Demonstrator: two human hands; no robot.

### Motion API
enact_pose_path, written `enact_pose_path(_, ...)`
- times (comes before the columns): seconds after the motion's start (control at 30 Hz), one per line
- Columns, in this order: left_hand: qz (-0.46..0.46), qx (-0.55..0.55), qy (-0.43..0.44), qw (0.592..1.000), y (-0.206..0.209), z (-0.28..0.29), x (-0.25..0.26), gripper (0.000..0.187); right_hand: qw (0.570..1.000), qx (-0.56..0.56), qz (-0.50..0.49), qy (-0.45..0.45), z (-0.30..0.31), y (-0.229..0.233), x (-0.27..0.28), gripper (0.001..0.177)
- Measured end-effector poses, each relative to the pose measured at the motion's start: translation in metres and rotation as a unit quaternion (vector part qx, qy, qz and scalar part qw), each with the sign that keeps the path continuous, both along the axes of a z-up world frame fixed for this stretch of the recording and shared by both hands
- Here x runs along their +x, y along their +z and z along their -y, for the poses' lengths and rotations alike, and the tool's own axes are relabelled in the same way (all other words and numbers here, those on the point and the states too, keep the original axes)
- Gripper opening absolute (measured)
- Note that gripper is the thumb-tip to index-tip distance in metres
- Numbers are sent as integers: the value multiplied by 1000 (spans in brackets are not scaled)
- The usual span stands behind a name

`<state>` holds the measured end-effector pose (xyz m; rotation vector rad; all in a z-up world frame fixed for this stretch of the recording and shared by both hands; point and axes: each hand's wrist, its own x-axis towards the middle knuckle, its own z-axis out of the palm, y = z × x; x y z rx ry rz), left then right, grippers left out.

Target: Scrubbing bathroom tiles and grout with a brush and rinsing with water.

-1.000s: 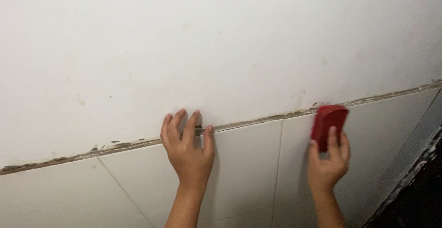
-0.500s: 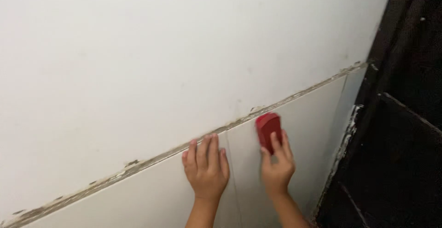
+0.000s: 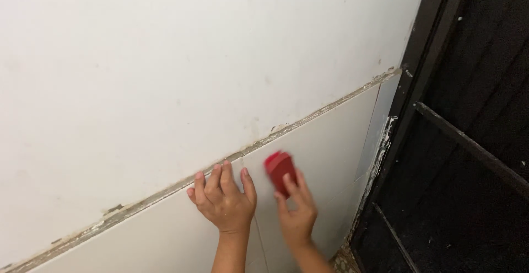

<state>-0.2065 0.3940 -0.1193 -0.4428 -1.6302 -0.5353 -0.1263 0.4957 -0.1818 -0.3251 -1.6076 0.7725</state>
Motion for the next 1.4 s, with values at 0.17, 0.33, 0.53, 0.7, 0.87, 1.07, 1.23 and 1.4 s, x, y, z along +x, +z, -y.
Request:
enact_pose_path(0.17,58,43,-24,997,10,-10,16,35,998,-67,-9,-4,-77,-4,-3,60)
enact_pose_path(0.33,82,57,-129,987,40,-68,45,44,994,-102,-35,-28,-197,-18,-6,62)
enact_pose_path(0.53,119,-96,-278,948,44,-185,41,49,949,-283,-137,21,-276,-35,-8,66)
enact_pose_path(0.7,82,-103,-207,970,30,-227,31,45,996,-63,-46,-37,-144,-50,-4,57)
enact_pose_path(0.87,12,-84,-125,988,24,-237,24,35,973,-221,27,-61,-173,-126,-4,63)
enact_pose_path(1.07,-23,-69,-66,995,27,-247,22,34,847,-527,-44,-50,-267,-158,-14,63)
enact_pose_path(1.23,-17,-81,-50,995,23,-249,21,37,915,-393,-81,-27,-307,-42,-7,60)
enact_pose_path(1.4,5,-75,-76,994,19,-247,23,40,937,-308,-160,39,-348,-27,-10,60)
